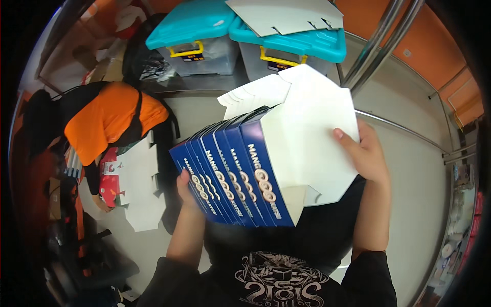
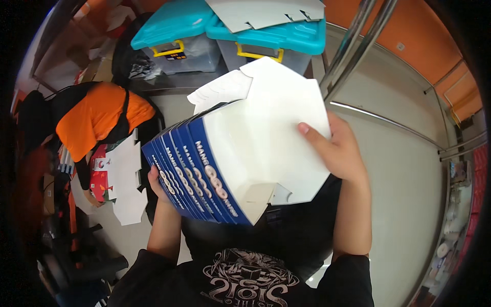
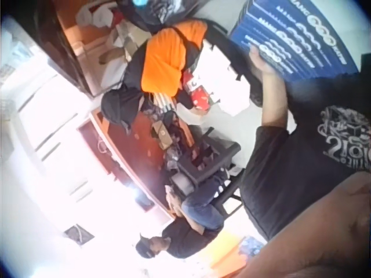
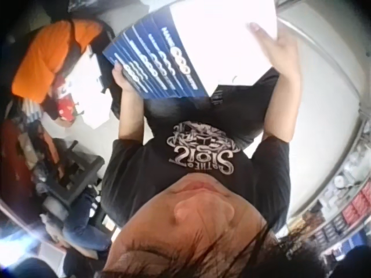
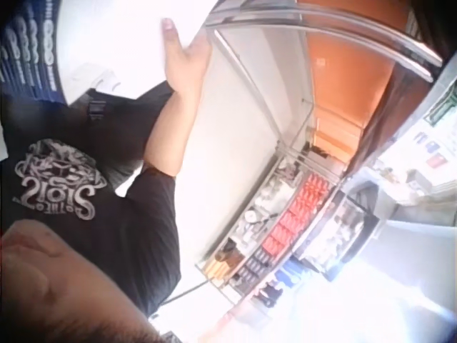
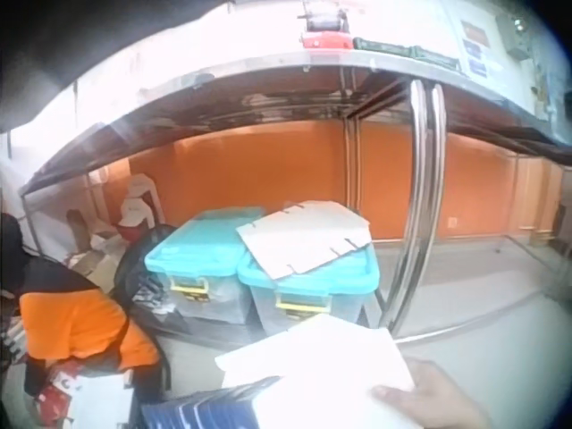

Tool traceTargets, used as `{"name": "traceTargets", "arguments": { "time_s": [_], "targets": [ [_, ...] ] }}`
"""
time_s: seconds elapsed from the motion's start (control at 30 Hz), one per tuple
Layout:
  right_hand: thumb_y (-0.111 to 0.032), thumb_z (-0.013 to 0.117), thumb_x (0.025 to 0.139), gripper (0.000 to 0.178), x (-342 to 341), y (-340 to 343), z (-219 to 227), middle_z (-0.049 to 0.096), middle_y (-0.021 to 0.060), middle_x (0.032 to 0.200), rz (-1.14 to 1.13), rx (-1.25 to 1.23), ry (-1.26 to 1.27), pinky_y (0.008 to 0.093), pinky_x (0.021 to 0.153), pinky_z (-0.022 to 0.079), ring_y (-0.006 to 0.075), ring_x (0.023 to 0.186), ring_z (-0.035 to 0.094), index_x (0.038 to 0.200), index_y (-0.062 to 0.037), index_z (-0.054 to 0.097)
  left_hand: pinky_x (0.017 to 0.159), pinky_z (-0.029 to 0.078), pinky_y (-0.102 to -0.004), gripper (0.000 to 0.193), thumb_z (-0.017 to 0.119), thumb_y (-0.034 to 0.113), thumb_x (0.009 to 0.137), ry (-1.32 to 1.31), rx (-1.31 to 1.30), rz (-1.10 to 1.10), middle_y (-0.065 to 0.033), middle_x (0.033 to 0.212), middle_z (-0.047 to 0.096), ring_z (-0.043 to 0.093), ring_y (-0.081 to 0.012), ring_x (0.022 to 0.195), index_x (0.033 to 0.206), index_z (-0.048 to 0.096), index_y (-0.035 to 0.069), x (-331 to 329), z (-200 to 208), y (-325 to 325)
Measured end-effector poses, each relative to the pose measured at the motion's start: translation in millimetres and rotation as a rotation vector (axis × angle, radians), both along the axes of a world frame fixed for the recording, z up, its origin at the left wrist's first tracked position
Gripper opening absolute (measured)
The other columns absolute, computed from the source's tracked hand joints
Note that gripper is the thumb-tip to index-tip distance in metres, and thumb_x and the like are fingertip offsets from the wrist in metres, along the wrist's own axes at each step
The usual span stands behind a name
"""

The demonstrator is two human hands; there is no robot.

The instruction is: The person folds and assembles cardboard food boxes by hand, interlocking their flaps and stacking the finished boxes.

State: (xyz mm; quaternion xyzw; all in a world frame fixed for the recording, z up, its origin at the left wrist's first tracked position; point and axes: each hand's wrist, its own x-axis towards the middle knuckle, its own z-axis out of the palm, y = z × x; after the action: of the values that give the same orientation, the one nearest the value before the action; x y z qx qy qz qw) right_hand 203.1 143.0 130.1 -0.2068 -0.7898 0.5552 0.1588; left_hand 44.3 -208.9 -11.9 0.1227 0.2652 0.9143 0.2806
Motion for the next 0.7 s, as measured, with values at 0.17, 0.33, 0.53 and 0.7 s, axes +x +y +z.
{"name": "traceTargets", "arguments": {
  "time_s": [0.17, 0.33, 0.53, 0.7],
  "targets": [
    [-0.018, 0.072, 0.106, 0.036, 7, -2, -18, 0.077, 0.0105, 0.113, 0.078, -0.17, -0.02, 0.0314, 0.088, 0.058, 0.014, 0.099, 0.072, 0.13, 0.007, 0.066, 0.096, 0.066, -0.0518, 0.076, 0.057, 0.057, 0.102, -0.117, 0.01, -0.103, -0.0233, 0.139, 0.07, 0.076, -0.0363, 0.116, 0.152, 0.054, -0.001, -9, -3, 1],
    [-0.015, 0.071, 0.105, 0.035, 9, -9, -33, 0.075, 0.0136, 0.119, 0.059, -0.034, -0.003, 0.0308, 0.089, 0.057, 0.0148, 0.106, 0.07, 0.132, 0.0058, 0.065, 0.098, 0.065, -0.0512, 0.076, 0.058, 0.057, 0.102, -0.127, -0.045, -0.162, -0.0234, 0.139, 0.07, 0.076, -0.0353, 0.117, 0.152, 0.055, -0.001, -9, -18, -2],
    [-0.057, 0.072, 0.099, 0.072, 41, -36, -11, 0.067, 0.0197, 0.137, 0.143, 0.195, 0.332, 0.0412, 0.105, 0.05, 0.0281, 0.126, 0.065, 0.138, 0.0036, 0.063, 0.101, 0.063, -0.0467, 0.083, 0.089, 0.042, 0.084, -0.035, -0.161, -0.104, -0.0183, 0.132, 0.074, 0.076, -0.0322, 0.114, 0.148, 0.057, 0.0, 18, -41, -19],
    [-0.056, 0.063, 0.106, 0.073, 34, -86, -28, 0.059, 0.0263, 0.143, 0.439, -0.189, 0.274, 0.0454, 0.114, 0.042, 0.0386, 0.132, 0.058, 0.141, 0.0073, 0.058, 0.119, 0.05, -0.0528, 0.144, 0.097, 0.043, 0.068, 0.268, -0.208, -0.02, -0.0237, 0.159, 0.049, 0.056, -0.0373, 0.144, 0.172, 0.006, 0.004, 35, 43, 48]
  ]
}}
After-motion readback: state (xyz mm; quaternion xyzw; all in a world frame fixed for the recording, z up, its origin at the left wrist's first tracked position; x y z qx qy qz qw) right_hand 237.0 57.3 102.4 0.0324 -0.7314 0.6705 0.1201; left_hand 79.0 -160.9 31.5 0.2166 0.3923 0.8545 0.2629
